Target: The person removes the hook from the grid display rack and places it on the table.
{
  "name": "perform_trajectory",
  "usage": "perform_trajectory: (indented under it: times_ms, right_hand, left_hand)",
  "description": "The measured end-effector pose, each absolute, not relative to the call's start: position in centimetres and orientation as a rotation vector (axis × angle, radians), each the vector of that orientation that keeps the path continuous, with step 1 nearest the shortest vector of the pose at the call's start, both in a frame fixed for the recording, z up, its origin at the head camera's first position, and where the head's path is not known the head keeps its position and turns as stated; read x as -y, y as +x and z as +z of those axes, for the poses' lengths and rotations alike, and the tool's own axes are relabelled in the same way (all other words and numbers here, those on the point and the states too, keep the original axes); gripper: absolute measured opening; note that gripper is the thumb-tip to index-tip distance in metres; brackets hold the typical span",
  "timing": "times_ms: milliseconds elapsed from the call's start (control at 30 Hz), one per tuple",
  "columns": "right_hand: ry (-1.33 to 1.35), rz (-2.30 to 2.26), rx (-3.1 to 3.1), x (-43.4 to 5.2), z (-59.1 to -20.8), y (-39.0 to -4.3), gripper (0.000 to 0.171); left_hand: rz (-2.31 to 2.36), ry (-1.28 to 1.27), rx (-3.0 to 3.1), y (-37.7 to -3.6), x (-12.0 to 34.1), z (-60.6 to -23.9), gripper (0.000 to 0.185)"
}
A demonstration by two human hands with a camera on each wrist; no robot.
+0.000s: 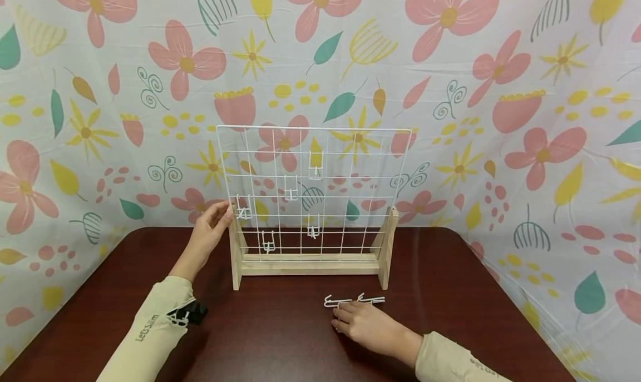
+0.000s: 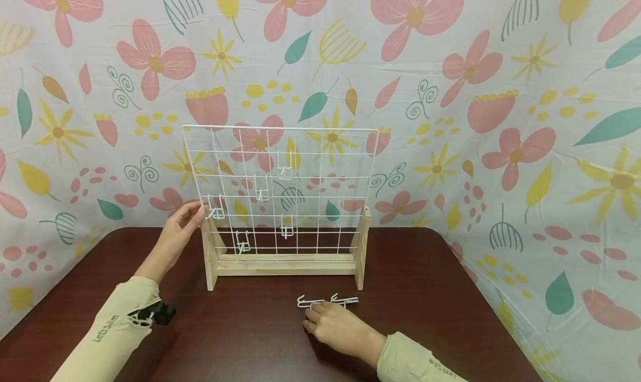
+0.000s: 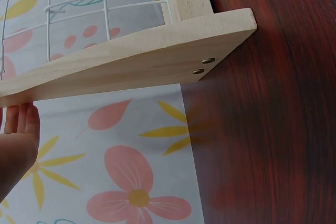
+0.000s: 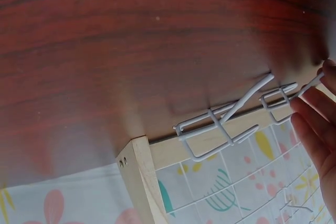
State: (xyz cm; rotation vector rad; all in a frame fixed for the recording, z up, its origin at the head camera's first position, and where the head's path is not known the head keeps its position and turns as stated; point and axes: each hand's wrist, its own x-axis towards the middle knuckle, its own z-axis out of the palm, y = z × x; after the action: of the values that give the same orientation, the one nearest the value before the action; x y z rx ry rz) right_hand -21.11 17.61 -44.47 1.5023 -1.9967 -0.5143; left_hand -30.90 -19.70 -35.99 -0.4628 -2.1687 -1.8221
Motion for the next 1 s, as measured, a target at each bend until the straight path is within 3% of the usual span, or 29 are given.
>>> perform_trajectory:
  times_ms: [133,500,1000]
  right_hand:
    - [1.495,-0.530,1.974,-17.7,-44.6,-21.1,0.024]
    - [1.545,-0.444,1.915,-17.9,-44.6,-21.2,0.022]
    - [1.460,-0.263,1.912,-17.5,-43.2,-21.6,0.036]
  left_hand:
    - [-1.808,-0.460,2.176,-30.0,19.3,-35.0,0.040]
    - [-1.795,-0.470,2.150,-31.9,20.0,-36.9,0.044]
    - [-1.796,-0.472,2.139,-31.9,20.0,-37.0,0.042]
